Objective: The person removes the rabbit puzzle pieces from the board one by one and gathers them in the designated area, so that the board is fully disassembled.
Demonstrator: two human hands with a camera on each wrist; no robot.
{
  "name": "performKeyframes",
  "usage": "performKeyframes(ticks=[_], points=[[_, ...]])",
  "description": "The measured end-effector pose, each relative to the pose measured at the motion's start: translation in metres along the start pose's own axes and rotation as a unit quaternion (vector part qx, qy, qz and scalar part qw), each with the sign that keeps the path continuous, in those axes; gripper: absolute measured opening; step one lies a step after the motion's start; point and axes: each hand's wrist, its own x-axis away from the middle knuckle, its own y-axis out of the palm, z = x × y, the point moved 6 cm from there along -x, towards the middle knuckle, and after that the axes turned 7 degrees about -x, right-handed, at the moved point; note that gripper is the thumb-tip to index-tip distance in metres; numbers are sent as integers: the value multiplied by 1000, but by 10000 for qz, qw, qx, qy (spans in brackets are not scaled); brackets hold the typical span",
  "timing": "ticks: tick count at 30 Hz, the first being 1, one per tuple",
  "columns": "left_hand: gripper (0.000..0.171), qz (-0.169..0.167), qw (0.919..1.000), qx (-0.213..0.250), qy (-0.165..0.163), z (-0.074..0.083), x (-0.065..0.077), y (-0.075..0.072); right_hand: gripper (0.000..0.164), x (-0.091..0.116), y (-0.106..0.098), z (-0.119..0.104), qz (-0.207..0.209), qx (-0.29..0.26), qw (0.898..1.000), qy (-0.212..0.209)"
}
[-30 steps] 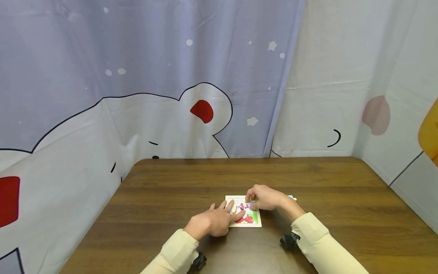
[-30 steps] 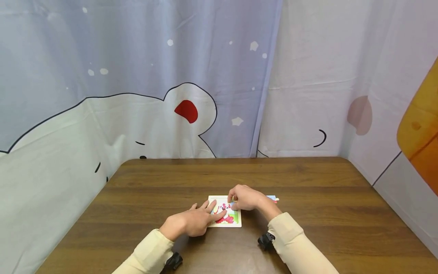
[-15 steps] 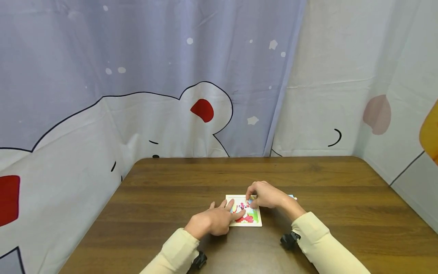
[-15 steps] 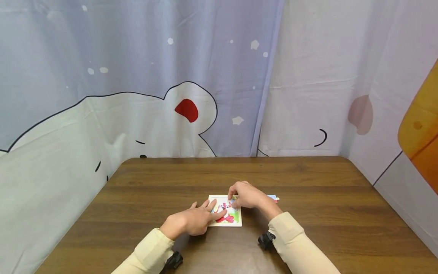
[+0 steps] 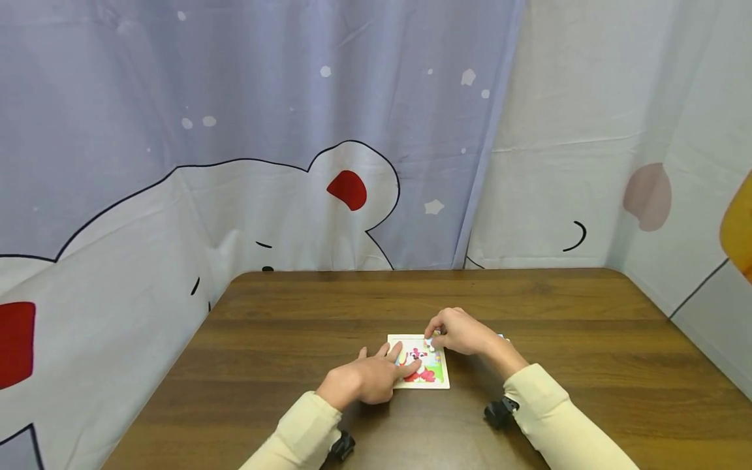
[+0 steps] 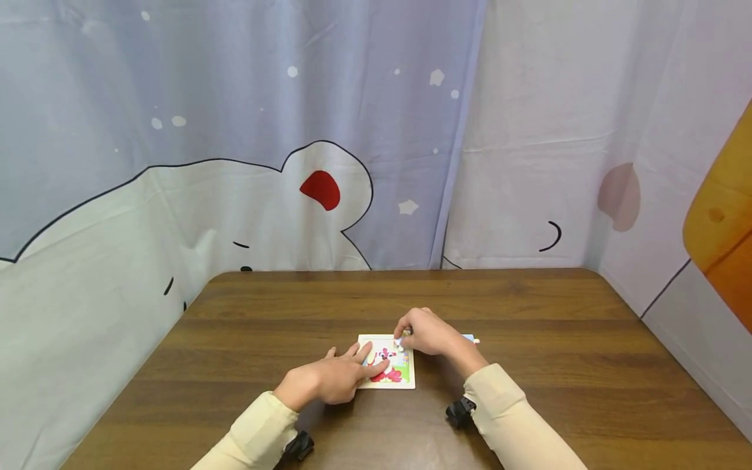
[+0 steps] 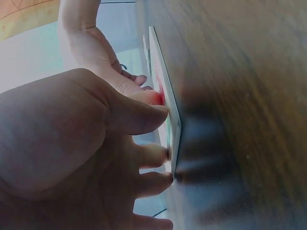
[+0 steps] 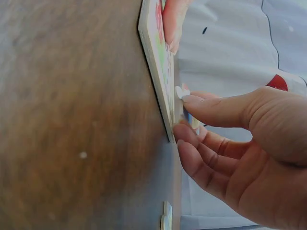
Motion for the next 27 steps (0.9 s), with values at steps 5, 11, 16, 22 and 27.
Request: performKeyframes(ticks=[5,11,16,22,27], points=[[73,-41,10000,33,-7,1,-1,1,12,2,-3,0,-21,-316,9994,130],[73,-30,10000,-68,-2,1,-2,1,18,5,-8,0,19,-939,9952,261],[70,-47,10000,82,8,1,-2,1,20,7,-10,2,-87,-1160,9929,239],[71,20,9999,121,22,1,-1,1,16,11,-25,-1,24,-1353,9906,178],[72,70,9999,126,1,1,-1,1,14,24,-52,9,368,-1402,9890,300]])
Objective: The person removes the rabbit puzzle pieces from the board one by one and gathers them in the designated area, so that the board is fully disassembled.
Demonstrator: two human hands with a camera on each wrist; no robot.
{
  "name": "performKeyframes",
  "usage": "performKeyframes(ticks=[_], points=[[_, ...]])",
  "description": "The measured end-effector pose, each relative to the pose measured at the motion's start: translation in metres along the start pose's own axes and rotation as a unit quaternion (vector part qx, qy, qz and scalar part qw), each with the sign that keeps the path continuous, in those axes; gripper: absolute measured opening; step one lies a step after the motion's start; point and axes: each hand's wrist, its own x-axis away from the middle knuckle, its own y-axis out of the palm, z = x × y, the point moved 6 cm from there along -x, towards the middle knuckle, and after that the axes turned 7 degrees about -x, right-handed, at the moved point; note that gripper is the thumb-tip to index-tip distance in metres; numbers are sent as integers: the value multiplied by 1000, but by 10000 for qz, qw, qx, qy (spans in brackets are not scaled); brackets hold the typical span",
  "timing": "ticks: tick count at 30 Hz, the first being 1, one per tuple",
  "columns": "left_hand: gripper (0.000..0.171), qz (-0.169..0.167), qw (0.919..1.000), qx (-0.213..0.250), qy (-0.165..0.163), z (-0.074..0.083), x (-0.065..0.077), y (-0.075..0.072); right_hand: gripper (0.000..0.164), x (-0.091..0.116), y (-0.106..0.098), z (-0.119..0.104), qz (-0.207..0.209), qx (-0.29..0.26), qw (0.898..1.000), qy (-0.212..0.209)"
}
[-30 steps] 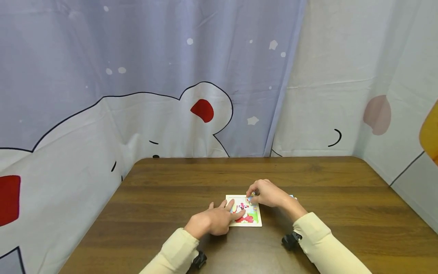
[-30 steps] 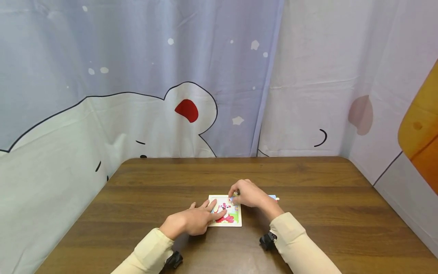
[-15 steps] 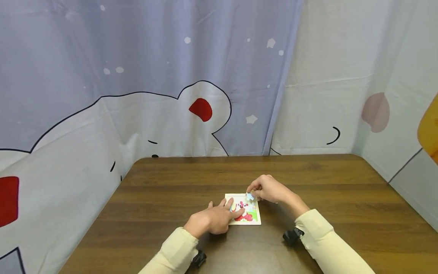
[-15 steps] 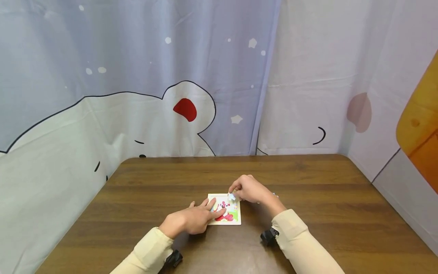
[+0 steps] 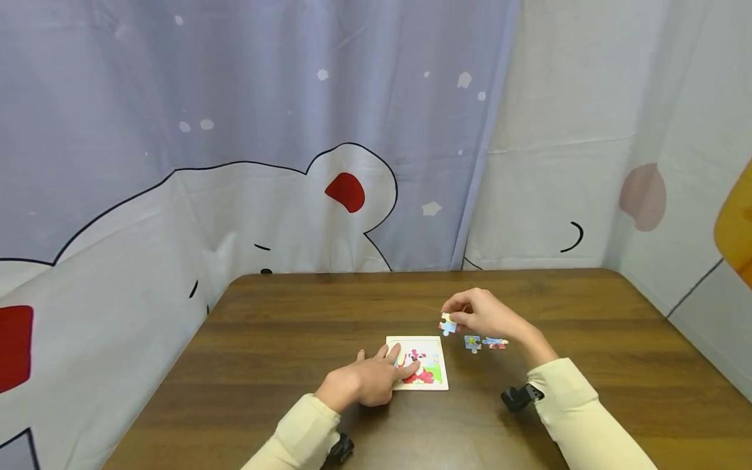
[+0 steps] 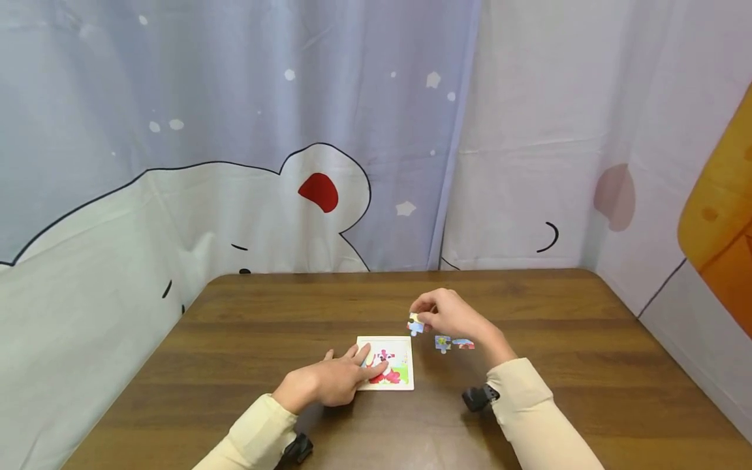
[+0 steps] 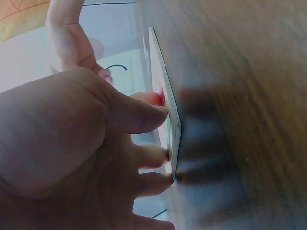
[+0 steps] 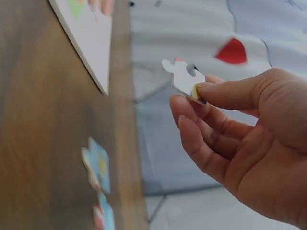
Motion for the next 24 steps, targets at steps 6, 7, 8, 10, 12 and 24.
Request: performKeyframes(ticks=[6,7,8,10,12,24], points=[[70,-15,10000,-15,-14,1,0,1,17,26,-41,25,160,-13,9989,441],[70,-13,10000,-20,-16,1,0,1,17,32,-47,31,191,8,9982,574],[70,-9,10000,-13,-17,0,0,1,16,37,-53,37,232,22,9972,714],[70,2,10000,-19,-7,0,-1,1,14,49,-63,49,282,28,9944,1014],[71,-22,10000,-25,-3,1,-1,0,11,60,-71,61,286,-12,9916,1260],[70,92,9999,38,76,2,1,0,9,78,-66,91,-71,-197,9885,1500]])
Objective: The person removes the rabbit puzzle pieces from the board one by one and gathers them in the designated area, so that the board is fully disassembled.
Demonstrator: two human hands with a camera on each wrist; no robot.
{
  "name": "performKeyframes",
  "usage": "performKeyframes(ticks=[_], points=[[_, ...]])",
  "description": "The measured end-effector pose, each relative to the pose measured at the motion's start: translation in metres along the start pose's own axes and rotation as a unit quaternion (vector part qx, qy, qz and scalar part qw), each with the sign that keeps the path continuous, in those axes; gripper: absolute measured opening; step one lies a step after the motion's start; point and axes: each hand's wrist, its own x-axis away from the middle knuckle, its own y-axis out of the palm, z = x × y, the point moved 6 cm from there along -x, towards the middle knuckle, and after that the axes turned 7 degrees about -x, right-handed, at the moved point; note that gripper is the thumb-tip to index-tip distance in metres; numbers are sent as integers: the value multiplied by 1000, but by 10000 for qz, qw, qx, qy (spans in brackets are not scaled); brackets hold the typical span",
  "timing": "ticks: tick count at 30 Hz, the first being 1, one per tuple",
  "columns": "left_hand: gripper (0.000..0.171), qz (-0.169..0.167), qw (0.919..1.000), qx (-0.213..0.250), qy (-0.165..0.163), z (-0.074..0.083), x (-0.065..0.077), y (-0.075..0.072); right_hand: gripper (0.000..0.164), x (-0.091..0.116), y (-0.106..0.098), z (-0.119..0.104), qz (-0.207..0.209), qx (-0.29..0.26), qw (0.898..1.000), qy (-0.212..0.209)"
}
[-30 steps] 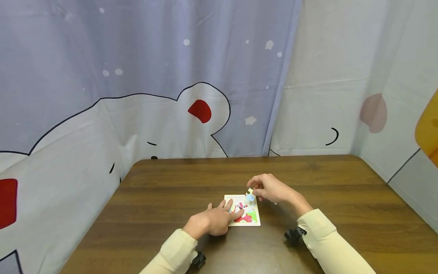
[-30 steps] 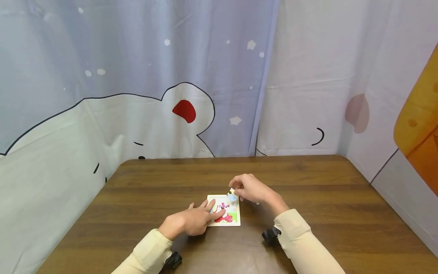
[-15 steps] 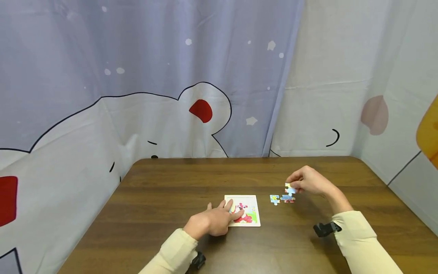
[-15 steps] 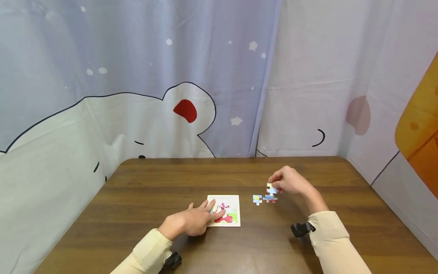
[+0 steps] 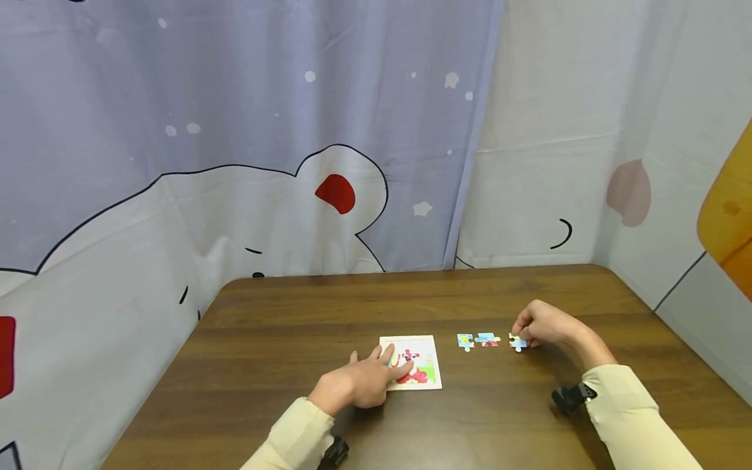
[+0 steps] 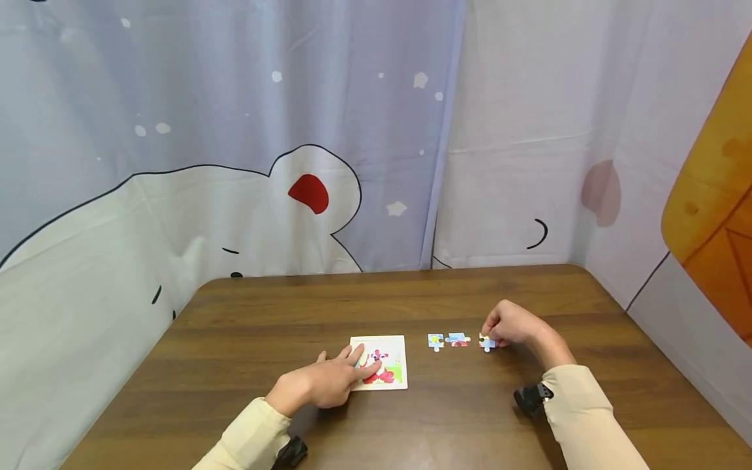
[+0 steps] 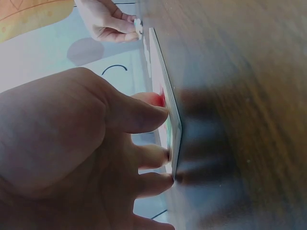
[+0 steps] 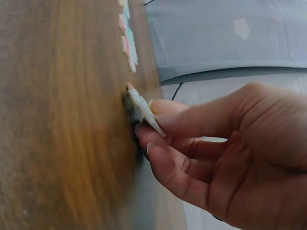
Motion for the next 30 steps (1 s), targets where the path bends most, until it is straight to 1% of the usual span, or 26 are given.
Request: performKeyframes(ticks=[3,6,9,12,16,24,30], points=[[71,-41,10000,11,-1,0,0,1,6,-1,5,0,-43,71,9999,76],[70,-50,10000,4,-4,0,0,1,10,-2,8,-2,-20,172,9998,58],[69,-19,10000,-23,-7,1,0,0,16,-3,8,-7,61,502,9987,-112],[68,11,10000,-37,-6,1,-1,-1,19,-5,6,-10,170,1004,9944,-277],[69,8,10000,-25,-14,0,0,-1,18,-8,8,-10,261,1372,9895,-369],[72,-8,10000,-29,-17,0,-1,2,17,-8,10,-11,341,1523,9866,-472],[71,32,10000,-8,-4,0,-2,1,15,-10,12,-12,305,1425,9887,-344]])
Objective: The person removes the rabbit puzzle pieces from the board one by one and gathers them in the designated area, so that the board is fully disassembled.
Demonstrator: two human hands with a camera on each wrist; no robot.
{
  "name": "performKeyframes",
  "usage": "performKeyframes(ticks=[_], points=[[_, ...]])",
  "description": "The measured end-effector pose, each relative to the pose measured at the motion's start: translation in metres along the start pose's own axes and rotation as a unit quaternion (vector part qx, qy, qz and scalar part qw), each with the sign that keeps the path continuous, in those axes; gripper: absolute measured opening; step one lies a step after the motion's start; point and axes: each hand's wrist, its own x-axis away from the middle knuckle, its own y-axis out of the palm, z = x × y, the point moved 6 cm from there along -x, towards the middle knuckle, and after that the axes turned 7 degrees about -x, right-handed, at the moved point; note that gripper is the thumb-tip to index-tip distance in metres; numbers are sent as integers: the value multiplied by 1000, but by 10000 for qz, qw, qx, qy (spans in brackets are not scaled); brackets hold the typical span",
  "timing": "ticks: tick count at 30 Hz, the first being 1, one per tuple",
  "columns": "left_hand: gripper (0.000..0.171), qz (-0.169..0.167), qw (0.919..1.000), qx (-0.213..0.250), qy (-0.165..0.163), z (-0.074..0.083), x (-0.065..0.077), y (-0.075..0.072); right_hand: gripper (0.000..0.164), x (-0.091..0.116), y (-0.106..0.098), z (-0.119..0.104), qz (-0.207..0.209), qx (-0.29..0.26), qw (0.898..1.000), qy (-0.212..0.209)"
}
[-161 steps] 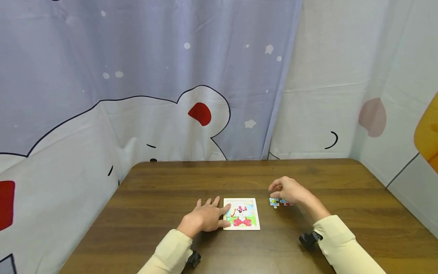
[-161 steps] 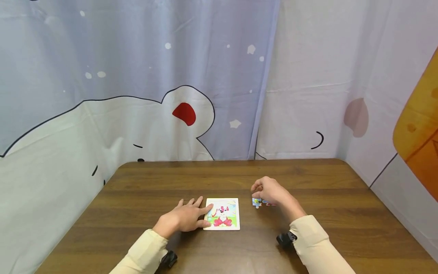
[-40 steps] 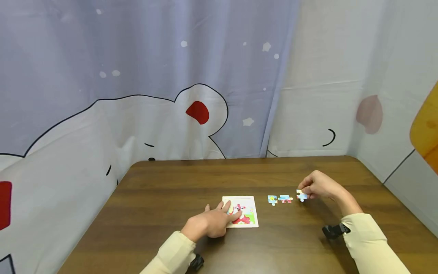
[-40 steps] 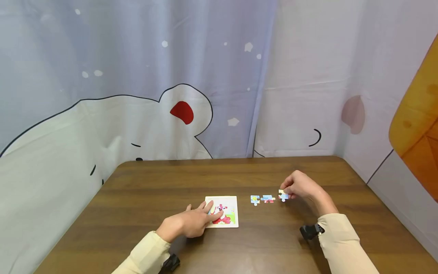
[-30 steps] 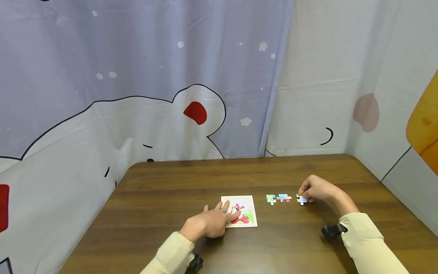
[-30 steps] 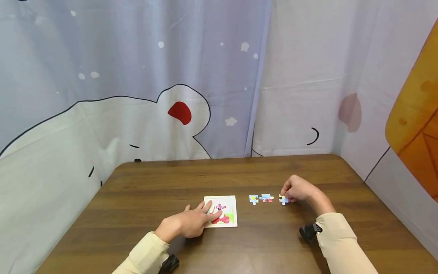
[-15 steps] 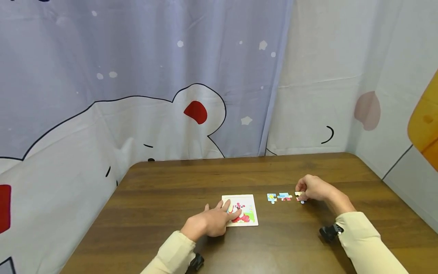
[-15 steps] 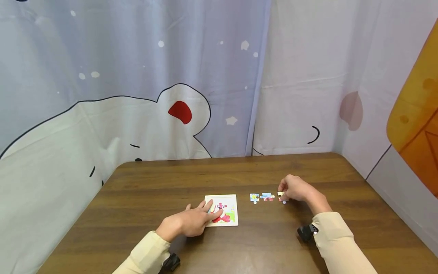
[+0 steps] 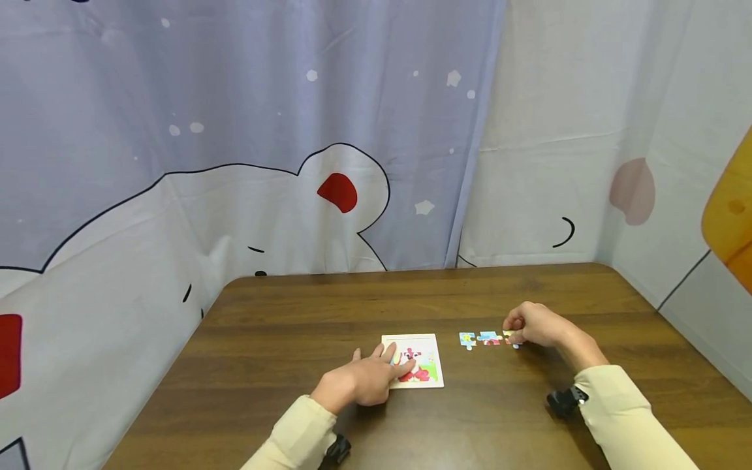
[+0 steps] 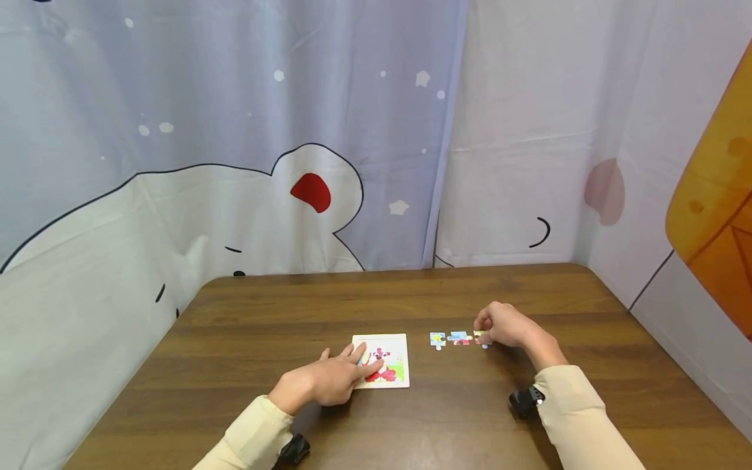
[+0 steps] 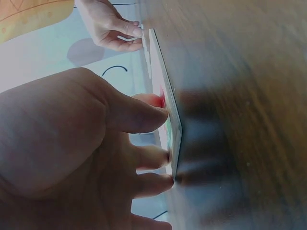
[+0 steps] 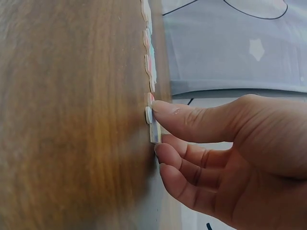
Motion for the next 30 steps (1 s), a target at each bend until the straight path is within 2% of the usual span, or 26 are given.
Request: performKeyframes(ticks=[7,17,22,24,27,30], points=[[69,54,9999,-143,39,1,0,0,14,-1,3,-1,-30,-2,9999,-102],[69,181,9993,-296,110,1,-1,-2,10,3,-5,-12,-48,271,9994,-212],[62,378,9991,-97,159,-4,0,-8,21,-1,-4,-40,72,651,9970,-412],[55,490,9986,54,215,-6,-1,-10,25,-4,2,-57,38,555,9972,-508],[43,706,9969,249,252,-11,-2,-11,24,-11,22,-85,-88,384,9958,-824],[30,870,9947,520,183,-18,-3,-13,19,-18,50,-112,-394,270,9907,-1274]])
